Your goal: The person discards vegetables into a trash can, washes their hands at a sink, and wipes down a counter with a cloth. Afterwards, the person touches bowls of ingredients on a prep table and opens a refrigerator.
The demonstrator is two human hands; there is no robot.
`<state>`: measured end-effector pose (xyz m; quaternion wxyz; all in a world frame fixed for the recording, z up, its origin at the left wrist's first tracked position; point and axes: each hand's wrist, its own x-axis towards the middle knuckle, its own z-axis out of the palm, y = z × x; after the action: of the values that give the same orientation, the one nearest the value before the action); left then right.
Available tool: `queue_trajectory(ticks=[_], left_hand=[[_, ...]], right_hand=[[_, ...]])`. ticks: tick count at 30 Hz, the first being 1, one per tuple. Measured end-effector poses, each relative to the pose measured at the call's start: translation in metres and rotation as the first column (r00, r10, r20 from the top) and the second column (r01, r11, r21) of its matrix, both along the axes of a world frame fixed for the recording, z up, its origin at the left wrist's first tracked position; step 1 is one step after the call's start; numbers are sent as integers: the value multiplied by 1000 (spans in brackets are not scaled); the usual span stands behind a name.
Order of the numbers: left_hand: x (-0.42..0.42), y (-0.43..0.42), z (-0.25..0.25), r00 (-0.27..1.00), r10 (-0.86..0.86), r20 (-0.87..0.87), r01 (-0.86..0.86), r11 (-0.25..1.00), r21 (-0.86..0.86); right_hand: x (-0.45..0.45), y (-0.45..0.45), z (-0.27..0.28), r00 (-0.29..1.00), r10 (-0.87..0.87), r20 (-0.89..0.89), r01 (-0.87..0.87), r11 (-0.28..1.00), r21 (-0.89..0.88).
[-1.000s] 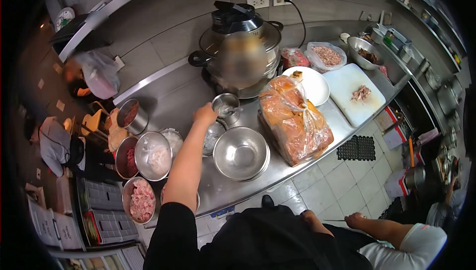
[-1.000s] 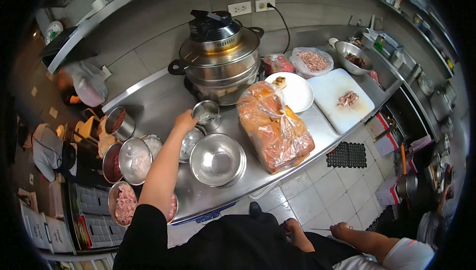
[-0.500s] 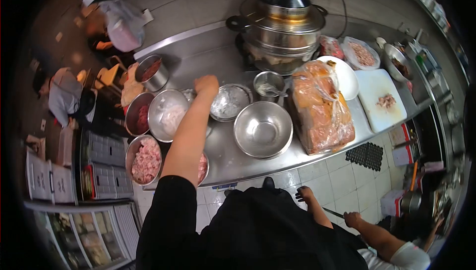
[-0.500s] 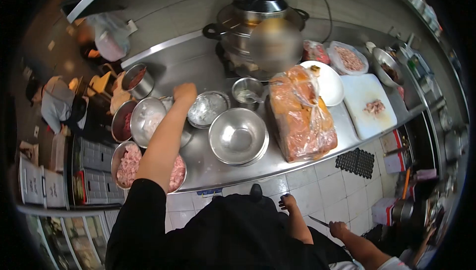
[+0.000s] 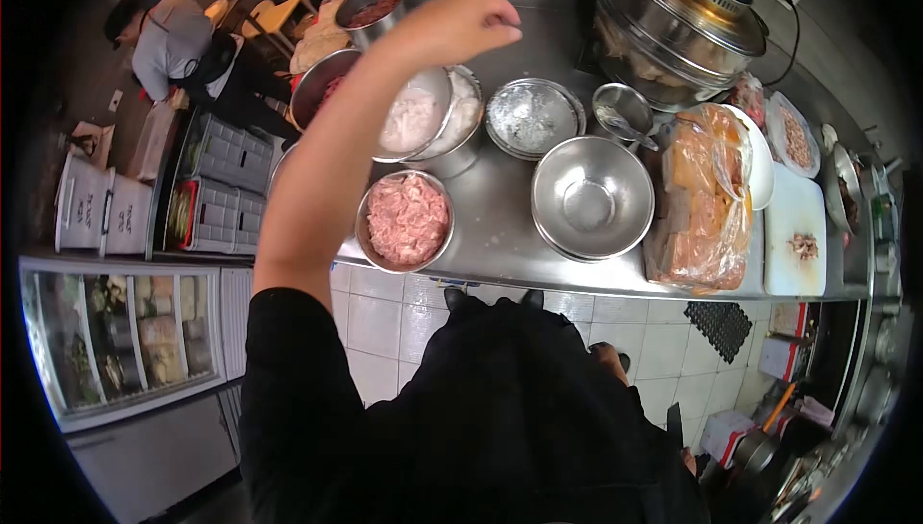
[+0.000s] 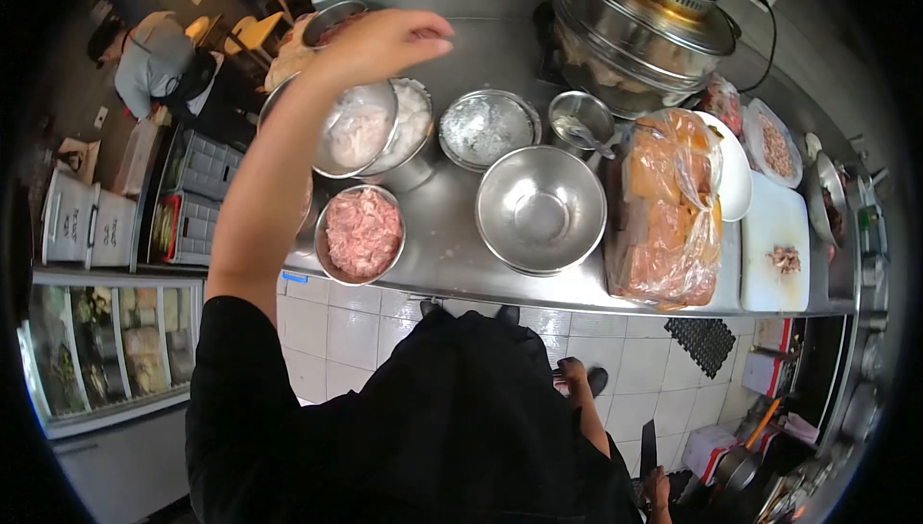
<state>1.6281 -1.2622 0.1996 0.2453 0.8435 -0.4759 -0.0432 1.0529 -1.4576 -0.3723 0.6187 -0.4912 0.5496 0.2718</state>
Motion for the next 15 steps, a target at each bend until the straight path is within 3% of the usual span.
queue_trajectory(ticks=[1, 2, 3, 5, 8, 11, 12, 13, 14, 15], left_hand=[[-2, 19, 10, 999, -13, -32, 10, 997, -76], [-17, 39, 24, 998, 51, -40, -55, 993, -106], [-30, 59, 34, 995, 75, -72, -85, 986, -145], [-59, 101, 38, 978, 133, -161, -173, 949, -263], [-115, 171, 10, 902, 250, -352, -374, 860, -347], [-173, 252, -74, 728, 189, -659, -554, 728, -404], [-199, 273, -115, 596, 256, -761, -710, 611, -350], [-229, 294, -157, 460, 328, -825, -826, 499, -262], [-265, 316, -209, 328, 402, -855, -910, 376, -173], [-305, 338, -257, 143, 533, -834, -953, 303, 30]], right_hand=[[4, -11, -7, 951, 286, 116, -274, 956, -107], [6, -24, -13, 812, 551, 192, -505, 829, -241], [15, -29, -8, 807, 559, 191, -513, 823, -243], [50, -31, 18, 977, 197, 77, -195, 980, -39], [85, -37, 42, 967, 234, 99, -225, 970, -93], [111, -46, 34, 941, 295, 169, -292, 956, -37], [120, -44, 28, 944, 310, 109, -313, 950, 11], [118, -46, 19, 928, 312, 206, -330, 942, 60], [117, -51, -21, 734, 627, 261, -623, 775, -111], [109, -52, -31, 822, 367, 435, -454, 884, 113]])
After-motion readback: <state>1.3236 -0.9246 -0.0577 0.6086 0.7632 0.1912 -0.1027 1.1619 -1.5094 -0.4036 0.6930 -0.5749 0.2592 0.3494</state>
